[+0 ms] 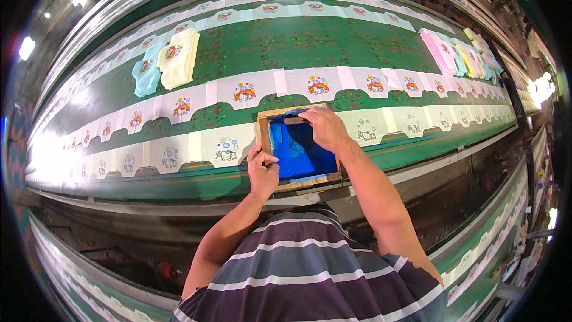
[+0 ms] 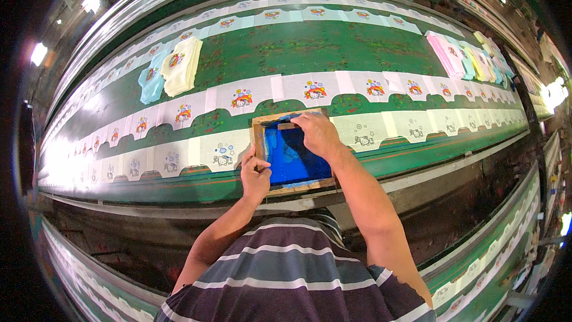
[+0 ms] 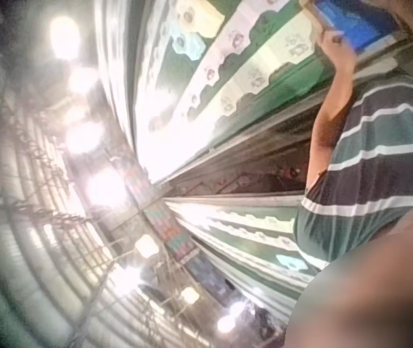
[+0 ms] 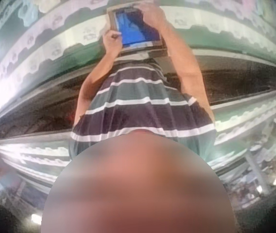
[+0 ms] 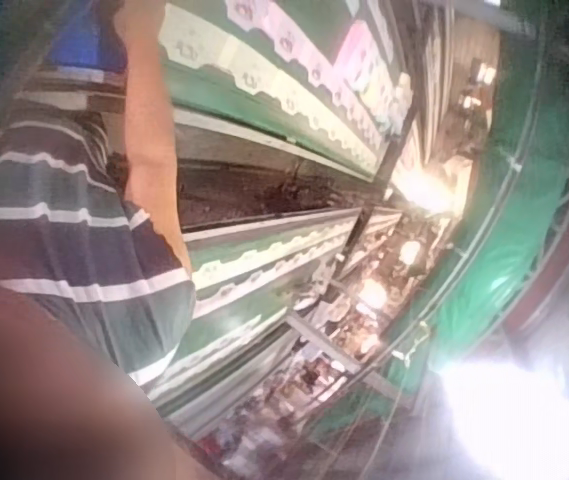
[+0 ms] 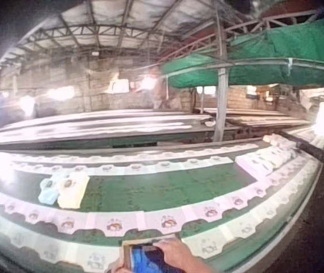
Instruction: The person repeatedly dips a wooden frame with a blue screen into a tray and presses it onto a long green conveyor belt to print a pattern onto fabric. The person moves along the belt, repeating the dipping and pressing motion to create a continuous printed design.
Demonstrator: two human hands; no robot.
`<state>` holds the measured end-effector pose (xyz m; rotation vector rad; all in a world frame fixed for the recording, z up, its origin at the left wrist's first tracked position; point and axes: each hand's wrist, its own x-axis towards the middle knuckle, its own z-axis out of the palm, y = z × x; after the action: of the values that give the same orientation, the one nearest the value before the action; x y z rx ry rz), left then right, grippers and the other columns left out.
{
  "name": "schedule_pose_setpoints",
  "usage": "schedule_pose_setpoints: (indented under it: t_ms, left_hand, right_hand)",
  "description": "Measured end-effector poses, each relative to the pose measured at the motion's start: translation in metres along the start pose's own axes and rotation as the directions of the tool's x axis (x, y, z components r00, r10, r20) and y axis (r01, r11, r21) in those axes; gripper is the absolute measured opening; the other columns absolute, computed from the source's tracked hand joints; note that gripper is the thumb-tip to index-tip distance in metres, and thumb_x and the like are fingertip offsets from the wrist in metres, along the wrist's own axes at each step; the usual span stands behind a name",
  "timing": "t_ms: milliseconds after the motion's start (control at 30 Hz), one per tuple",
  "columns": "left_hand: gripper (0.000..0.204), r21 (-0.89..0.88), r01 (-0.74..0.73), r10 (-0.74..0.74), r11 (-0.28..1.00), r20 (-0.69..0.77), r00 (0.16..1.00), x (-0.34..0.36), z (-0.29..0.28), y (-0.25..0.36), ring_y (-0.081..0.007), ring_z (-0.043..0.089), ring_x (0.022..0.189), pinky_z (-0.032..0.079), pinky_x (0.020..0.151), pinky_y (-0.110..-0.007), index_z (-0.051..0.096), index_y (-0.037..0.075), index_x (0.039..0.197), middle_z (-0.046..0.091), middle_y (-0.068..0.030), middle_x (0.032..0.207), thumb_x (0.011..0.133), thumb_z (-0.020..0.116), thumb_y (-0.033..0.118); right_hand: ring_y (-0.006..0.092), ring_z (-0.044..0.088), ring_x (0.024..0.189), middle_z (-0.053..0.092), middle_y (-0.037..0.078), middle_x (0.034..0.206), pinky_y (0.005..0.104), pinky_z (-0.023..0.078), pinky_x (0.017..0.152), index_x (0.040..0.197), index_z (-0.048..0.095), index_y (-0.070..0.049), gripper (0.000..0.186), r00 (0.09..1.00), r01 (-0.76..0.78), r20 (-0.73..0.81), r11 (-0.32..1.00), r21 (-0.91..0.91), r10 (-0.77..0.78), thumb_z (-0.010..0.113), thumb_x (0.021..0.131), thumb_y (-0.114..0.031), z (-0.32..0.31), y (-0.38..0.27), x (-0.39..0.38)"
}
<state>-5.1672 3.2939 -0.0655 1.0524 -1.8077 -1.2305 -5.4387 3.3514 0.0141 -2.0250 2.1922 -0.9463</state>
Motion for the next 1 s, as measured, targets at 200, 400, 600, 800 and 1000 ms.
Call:
schedule_pose_setpoints:
  t_ms: [200, 400, 600, 800, 1000]
  left_hand:
    - [0.023, 0.037, -0.031, 0.031, 0.999, -0.009, 0.999, -0.003, 0.001, -0.004, -0.0407, 0.055, 0.158, 0.057, 0.116, -0.045, 0.079, 0.007, 0.090, 0.056, -0.0241, 0.176, 0.084, 0.078, -0.015]
    - [0.025, 0.017, -0.002, 0.002, 1.000, 0.006, 1.000, -0.002, 0.000, 0.000, -0.0374, 0.058, 0.156, 0.061, 0.106, -0.040, 0.079, 0.007, 0.091, 0.054, -0.0235, 0.177, 0.083, 0.077, -0.017]
    - [0.022, 0.073, -0.030, 0.030, 0.997, -0.010, 0.999, -0.003, 0.000, 0.001, -0.0388, 0.057, 0.158, 0.054, 0.119, -0.044, 0.080, 0.007, 0.094, 0.057, -0.0235, 0.175, 0.084, 0.079, -0.013]
    - [0.021, 0.209, -0.067, 0.076, 0.976, -0.036, 0.996, 0.003, -0.003, 0.000, -0.0422, 0.058, 0.157, 0.049, 0.127, -0.050, 0.081, 0.008, 0.092, 0.061, -0.0273, 0.170, 0.080, 0.082, -0.009]
    - [0.030, 0.112, -0.227, 0.239, 0.968, -0.108, 0.965, -0.006, 0.032, 0.030, -0.0411, 0.057, 0.159, 0.046, 0.129, -0.046, 0.078, 0.009, 0.093, 0.059, -0.0269, 0.171, 0.078, 0.078, -0.017]
  right_hand:
    - [0.0415, 0.072, 0.114, 0.078, 0.015, 0.116, 0.0530, 0.057, 0.101, 0.123, 0.082, -0.008, 0.038, 0.993, 0.046, 0.111, 0.999, 0.001, -0.046, 0.067, 0.091, 0.006, -0.004, -0.009, -0.021]
    - [0.0379, 0.068, 0.112, 0.073, 0.009, 0.117, 0.0527, 0.054, 0.098, 0.122, 0.081, -0.009, 0.043, 0.989, 0.075, 0.124, 0.996, 0.039, -0.079, 0.071, 0.083, 0.006, -0.019, -0.055, -0.082]
    - [0.0367, 0.069, 0.119, 0.075, 0.010, 0.126, 0.0514, 0.055, 0.106, 0.125, 0.082, -0.009, 0.044, 0.979, 0.017, 0.200, 0.995, 0.095, -0.036, 0.075, 0.084, 0.004, -0.038, -0.077, -0.114]
    - [0.0413, 0.066, 0.140, 0.074, 0.016, 0.143, 0.0532, 0.052, 0.121, 0.129, 0.081, -0.006, 0.040, 0.998, -0.021, 0.055, 0.977, 0.212, 0.010, 0.092, 0.093, -0.019, -0.052, -0.070, -0.140]
    - [0.0373, 0.071, 0.133, 0.075, 0.017, 0.142, 0.0468, 0.057, 0.114, 0.136, 0.079, -0.005, 0.039, 0.844, -0.386, -0.132, 0.759, 0.525, 0.520, 0.086, 0.098, -0.009, -0.065, -0.020, -0.190]
